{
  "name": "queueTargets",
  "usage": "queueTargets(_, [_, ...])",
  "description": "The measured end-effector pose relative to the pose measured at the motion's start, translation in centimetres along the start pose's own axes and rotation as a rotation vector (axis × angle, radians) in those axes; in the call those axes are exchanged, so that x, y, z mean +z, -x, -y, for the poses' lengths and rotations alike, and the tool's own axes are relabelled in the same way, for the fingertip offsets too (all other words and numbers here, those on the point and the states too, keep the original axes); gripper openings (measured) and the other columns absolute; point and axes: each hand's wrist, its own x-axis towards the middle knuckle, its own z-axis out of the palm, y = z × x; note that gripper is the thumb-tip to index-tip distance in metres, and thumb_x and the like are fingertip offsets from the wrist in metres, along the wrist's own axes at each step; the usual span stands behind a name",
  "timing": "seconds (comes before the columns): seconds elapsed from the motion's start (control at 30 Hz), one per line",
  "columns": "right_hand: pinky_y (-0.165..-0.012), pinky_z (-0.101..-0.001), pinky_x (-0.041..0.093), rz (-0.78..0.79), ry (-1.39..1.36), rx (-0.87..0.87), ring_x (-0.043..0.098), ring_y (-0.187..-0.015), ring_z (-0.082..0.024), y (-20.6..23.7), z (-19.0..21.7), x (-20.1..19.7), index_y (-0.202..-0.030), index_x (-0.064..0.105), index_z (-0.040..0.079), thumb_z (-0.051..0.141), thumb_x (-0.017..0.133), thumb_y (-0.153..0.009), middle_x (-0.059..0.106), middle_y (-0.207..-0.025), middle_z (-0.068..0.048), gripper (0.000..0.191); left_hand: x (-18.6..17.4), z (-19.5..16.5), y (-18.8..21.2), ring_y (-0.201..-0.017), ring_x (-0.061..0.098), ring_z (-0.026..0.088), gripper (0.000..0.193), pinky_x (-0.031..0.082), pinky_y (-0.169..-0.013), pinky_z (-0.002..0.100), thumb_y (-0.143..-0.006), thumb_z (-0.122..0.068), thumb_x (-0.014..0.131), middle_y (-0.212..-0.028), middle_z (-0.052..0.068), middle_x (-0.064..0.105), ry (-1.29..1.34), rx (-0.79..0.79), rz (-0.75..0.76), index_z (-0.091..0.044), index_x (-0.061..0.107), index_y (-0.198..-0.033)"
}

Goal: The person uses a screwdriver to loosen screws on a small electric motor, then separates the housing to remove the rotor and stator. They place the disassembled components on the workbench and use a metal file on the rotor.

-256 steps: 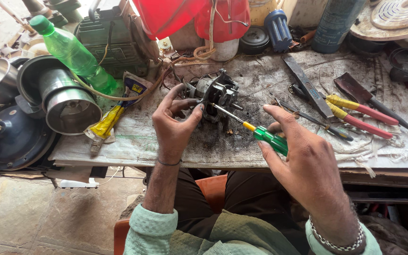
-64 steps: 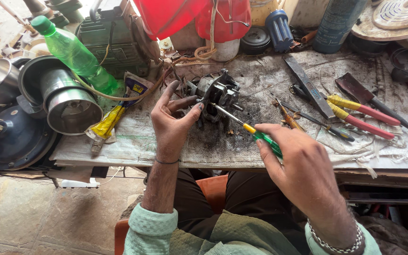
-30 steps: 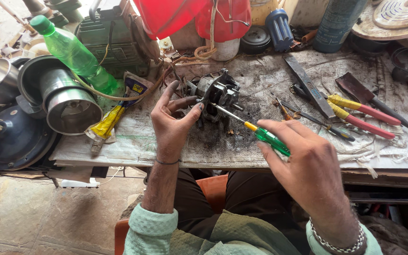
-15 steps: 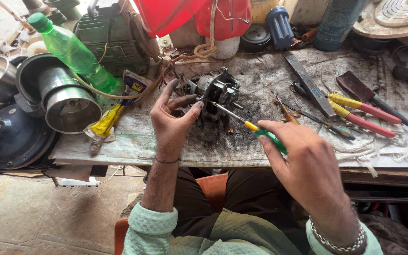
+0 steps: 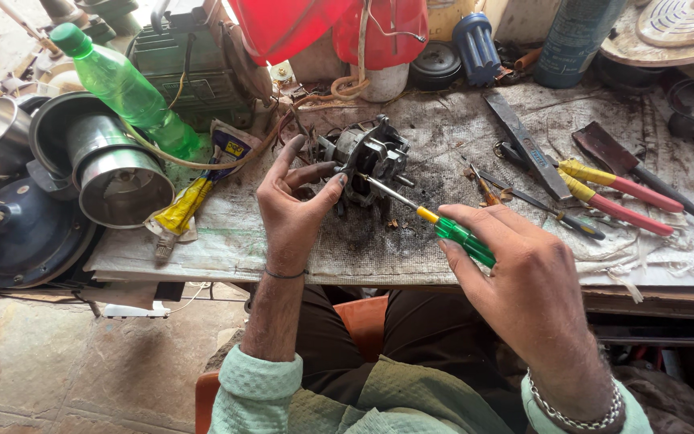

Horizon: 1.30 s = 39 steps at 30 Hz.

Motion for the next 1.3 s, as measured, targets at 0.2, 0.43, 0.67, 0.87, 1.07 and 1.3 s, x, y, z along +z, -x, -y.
queueTargets(0.2, [-0.070, -0.0405, 0.055, 0.046, 0.013, 0.010, 0.072, -0.082, -0.031, -0.2, 0.1, 0.1, -0.117, 0.073, 0.006, 0.015, 0.075, -0.087, 0.072, -0.096, -0.013, 0.031, -0.1, 0.2, 0.1, -0.079, 0.069, 0.003, 0.081, 0.053, -0.062, 0.014, -0.081, -0.004, 0.084, -0.106, 0.014, 0.079, 0.002, 0.005, 0.006, 0.009, 0.044, -0.150])
queueTargets(0.43, [-0.069, -0.0393, 0.055, 0.027, 0.040, 0.030, 0.072, -0.081, -0.029, -0.1, 0.2, 0.0, -0.116, 0.074, 0.007, 0.014, 0.074, -0.089, 0.073, -0.096, -0.012, 0.027, -0.1, 0.3, 0.0, -0.077, 0.068, 0.002, 0.080, 0.051, -0.060, 0.014, -0.081, -0.004, 0.084, -0.106, 0.013, 0.079, -0.013, 0.017, 0.002, 0.009, 0.045, -0.150])
queueTargets(0.67, [-0.071, -0.0376, 0.056, -0.010, -0.004, 0.010, 0.074, -0.084, -0.029, -0.1, 0.2, 0.1, -0.114, 0.074, 0.006, 0.011, 0.076, -0.087, 0.073, -0.100, -0.013, 0.028, 0.3, 0.3, 0.2, -0.090, 0.065, 0.014, 0.053, 0.052, -0.073, 0.030, -0.084, -0.016, 0.083, -0.096, 0.006, 0.074, -0.491, 0.302, -0.082, -0.001, 0.067, -0.132])
queueTargets(0.87, [-0.070, -0.0377, 0.056, -0.003, -0.019, 0.016, 0.074, -0.084, -0.029, -0.2, 0.2, 0.0, -0.114, 0.073, 0.005, 0.012, 0.076, -0.087, 0.073, -0.100, -0.013, 0.028, 1.6, -0.1, 1.4, -0.092, 0.055, 0.025, 0.035, 0.048, -0.081, 0.040, -0.092, -0.019, 0.077, -0.091, 0.009, 0.064, -0.815, 0.479, -0.113, 0.001, 0.076, -0.120])
queueTargets(1.07, [-0.070, -0.0391, 0.055, 0.004, 0.003, 0.017, 0.073, -0.082, -0.030, -0.1, 0.2, -0.2, -0.113, 0.073, 0.006, 0.012, 0.076, -0.087, 0.073, -0.097, -0.013, 0.027, 1.8, -0.8, 1.9, -0.092, 0.056, 0.027, 0.032, 0.048, -0.082, 0.040, -0.093, -0.017, 0.076, -0.092, 0.010, 0.066, -0.772, 0.442, -0.099, 0.001, 0.076, -0.119])
queueTargets(1.3, [-0.083, -0.0397, 0.057, -0.032, -0.015, -0.077, 0.074, -0.096, -0.032, -0.1, -0.3, -0.8, -0.125, 0.069, -0.001, 0.011, 0.074, -0.090, 0.073, -0.111, -0.019, 0.037, 1.9, -0.4, 1.7, -0.094, 0.059, 0.026, 0.035, 0.049, -0.083, 0.040, -0.086, -0.013, 0.075, -0.096, 0.012, 0.065, -0.682, 0.398, -0.080, 0.003, 0.073, -0.117])
